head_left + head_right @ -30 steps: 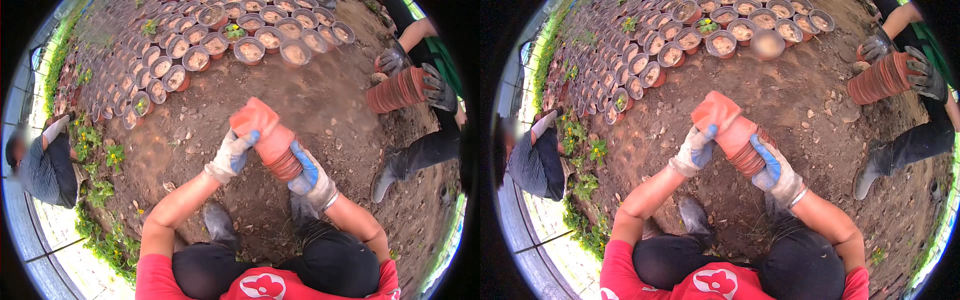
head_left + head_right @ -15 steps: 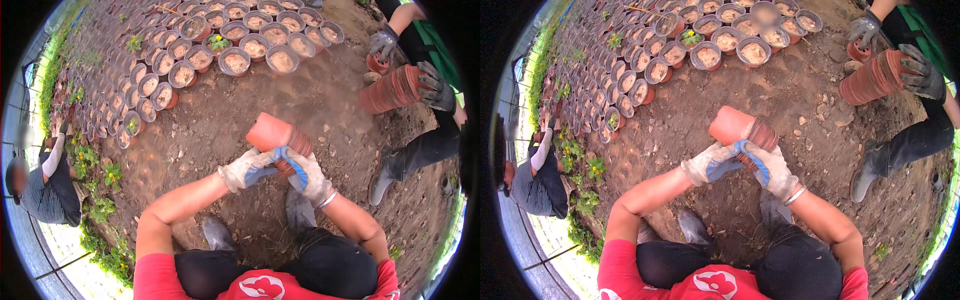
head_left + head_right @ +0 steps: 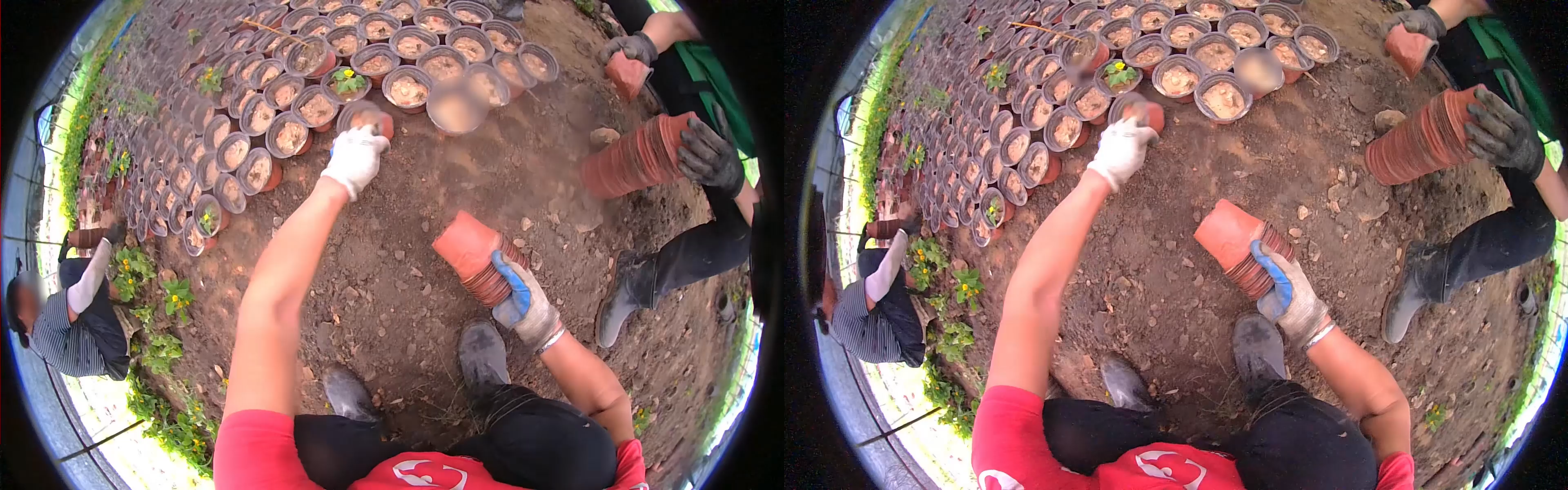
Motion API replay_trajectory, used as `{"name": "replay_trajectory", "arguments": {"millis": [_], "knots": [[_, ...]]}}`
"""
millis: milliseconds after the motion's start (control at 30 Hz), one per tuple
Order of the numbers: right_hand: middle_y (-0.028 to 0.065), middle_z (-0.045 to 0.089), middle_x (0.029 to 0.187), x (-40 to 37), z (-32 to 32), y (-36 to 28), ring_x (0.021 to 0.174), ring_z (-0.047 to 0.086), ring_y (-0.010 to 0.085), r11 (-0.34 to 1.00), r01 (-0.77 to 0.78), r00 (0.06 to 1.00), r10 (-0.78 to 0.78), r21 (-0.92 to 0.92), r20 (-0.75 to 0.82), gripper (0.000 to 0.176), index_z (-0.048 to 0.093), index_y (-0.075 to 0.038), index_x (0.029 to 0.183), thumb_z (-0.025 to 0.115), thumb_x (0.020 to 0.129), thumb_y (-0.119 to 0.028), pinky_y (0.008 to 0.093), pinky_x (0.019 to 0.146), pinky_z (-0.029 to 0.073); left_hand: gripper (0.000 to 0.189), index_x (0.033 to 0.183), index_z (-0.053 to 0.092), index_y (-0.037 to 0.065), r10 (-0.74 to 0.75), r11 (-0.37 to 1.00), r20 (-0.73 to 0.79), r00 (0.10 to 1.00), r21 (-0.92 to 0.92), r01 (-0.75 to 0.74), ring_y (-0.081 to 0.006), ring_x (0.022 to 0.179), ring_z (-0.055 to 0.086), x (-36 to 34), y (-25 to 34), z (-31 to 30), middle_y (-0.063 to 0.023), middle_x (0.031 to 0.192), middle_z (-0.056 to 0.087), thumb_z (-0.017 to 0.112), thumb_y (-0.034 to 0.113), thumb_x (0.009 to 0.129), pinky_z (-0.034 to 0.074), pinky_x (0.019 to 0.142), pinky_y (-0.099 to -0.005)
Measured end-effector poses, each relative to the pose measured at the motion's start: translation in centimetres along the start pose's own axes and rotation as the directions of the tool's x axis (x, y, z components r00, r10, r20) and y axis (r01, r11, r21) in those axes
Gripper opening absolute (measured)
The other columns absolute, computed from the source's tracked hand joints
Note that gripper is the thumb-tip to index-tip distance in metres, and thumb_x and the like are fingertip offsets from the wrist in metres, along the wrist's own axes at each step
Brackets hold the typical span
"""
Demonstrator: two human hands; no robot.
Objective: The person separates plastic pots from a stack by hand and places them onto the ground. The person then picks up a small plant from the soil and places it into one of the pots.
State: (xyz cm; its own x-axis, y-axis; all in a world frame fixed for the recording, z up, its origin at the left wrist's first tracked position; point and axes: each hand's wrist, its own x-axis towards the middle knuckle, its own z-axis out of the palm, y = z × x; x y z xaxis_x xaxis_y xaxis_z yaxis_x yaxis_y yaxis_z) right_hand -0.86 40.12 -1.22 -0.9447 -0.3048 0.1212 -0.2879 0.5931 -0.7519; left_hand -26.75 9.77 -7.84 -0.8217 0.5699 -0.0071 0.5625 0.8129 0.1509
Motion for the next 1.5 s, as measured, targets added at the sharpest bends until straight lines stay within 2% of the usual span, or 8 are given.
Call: {"name": "replay_trajectory", "arguments": {"millis": [167,533,633,933,1000,1100,1433,1500], "knots": [[0.0169,0.057,0.128,-0.6,0.6,1.1,0.118,0.056,0.0369,0.997,0.067,0.996,-0.065,0.028,-0.052,0.066,0.052,-0.001,0.131,0.06,0.066,0.008,0.0417,0.102,0.045,0.043,0.12,0.063,0.006,-0.254,0.303,0.425,0.869,-0.818,0.488,-0.0225,0.097,0.066,-8.2,1.3,-3.9,-0.0145,0.107,0.068,0.062,0.009,0.077,0.05,0.087,-0.0305],[0.0187,0.058,0.126,-1.1,3.5,-0.1,0.116,0.057,0.0367,0.983,0.062,0.998,-0.062,0.173,-0.008,0.063,0.053,0.0,0.128,0.058,0.067,0.009,0.0411,0.102,0.045,0.027,0.114,0.059,0.009,0.302,0.915,0.237,0.923,0.199,-0.35,-0.0399,0.116,0.052,-10.1,6.8,1.2,-0.0209,0.117,0.054,0.049,0.015,0.09,0.036,0.105,-0.052],[0.0194,0.059,0.125,-2.8,5.6,1.9,0.116,0.058,0.0366,0.002,-0.45,0.685,0.643,0.893,0.344,0.061,0.053,0.0,0.129,0.057,0.068,0.008,0.0407,0.102,0.045,0.029,0.114,0.059,0.008,0.112,0.974,0.262,0.959,0.162,-0.158,-0.0405,0.113,0.053,-9.2,6.5,0.1,-0.0209,0.116,0.054,0.055,0.015,0.085,0.039,0.102,-0.0517],[0.0196,0.058,0.127,-2.5,3.3,2.4,0.116,0.058,0.0364,0.988,0.007,1.0,-0.009,0.153,0.013,0.059,0.053,0.0,0.128,0.057,0.07,0.005,0.0418,0.101,0.046,0.062,0.111,0.065,0.004,-0.098,0.922,0.155,0.983,-0.359,0.148,-0.0355,0.1,0.062,-9.8,4.0,-5.2,-0.0189,0.106,0.064,0.081,0.034,0.06,0.048,0.091,-0.0411],[0.0192,0.058,0.127,-1.9,5.1,3.0,0.115,0.059,0.0361,-0.183,-0.395,0.639,0.65,0.9,0.412,0.058,0.052,-0.001,0.129,0.058,0.071,0.005,0.042,0.101,0.046,0.061,0.111,0.065,0.004,-0.138,0.901,0.169,0.976,-0.388,0.194,-0.0355,0.1,0.062,-10.3,4.9,-7.1,-0.0186,0.106,0.064,0.081,0.034,0.06,0.048,0.091,-0.0409],[0.0187,0.058,0.127,-2.0,5.2,3.1,0.115,0.059,0.0361,-0.186,-0.387,0.645,0.646,0.903,0.409,0.057,0.052,-0.001,0.13,0.059,0.073,0.004,0.0416,0.1,0.046,0.061,0.113,0.064,0.005,-0.17,0.861,0.182,0.968,-0.45,0.236,-0.0353,0.101,0.061,-10.9,5.1,-7.5,-0.0177,0.106,0.064,0.08,0.032,0.062,0.048,0.092,-0.0404],[0.0164,0.058,0.127,-2.6,2.6,0.7,0.116,0.059,0.03,0.973,0.033,0.999,-0.036,0.23,0.013,0.053,0.051,-0.001,0.131,0.058,0.079,0.005,0.037,0.101,0.045,0.061,0.122,0.058,0.009,-0.293,0.66,0.048,0.955,-0.712,0.238,-0.0357,0.108,0.056,-13.1,2.3,-6.5,-0.0156,0.114,0.061,0.077,0.028,0.067,0.044,0.096,-0.0431],[0.0165,0.058,0.128,-3.0,4.4,1.9,0.116,0.059,0.0314,0.211,-0.49,0.785,0.528,0.846,0.324,0.054,0.051,-0.001,0.131,0.058,0.078,0.007,0.0378,0.101,0.045,0.066,0.125,0.056,0.004,-0.396,0.319,0.151,0.906,-0.902,0.29,-0.0333,0.11,0.058,-13.1,1.6,-6.3,-0.0184,0.117,0.061,0.078,0.03,0.069,0.045,0.097,-0.0401]]}}
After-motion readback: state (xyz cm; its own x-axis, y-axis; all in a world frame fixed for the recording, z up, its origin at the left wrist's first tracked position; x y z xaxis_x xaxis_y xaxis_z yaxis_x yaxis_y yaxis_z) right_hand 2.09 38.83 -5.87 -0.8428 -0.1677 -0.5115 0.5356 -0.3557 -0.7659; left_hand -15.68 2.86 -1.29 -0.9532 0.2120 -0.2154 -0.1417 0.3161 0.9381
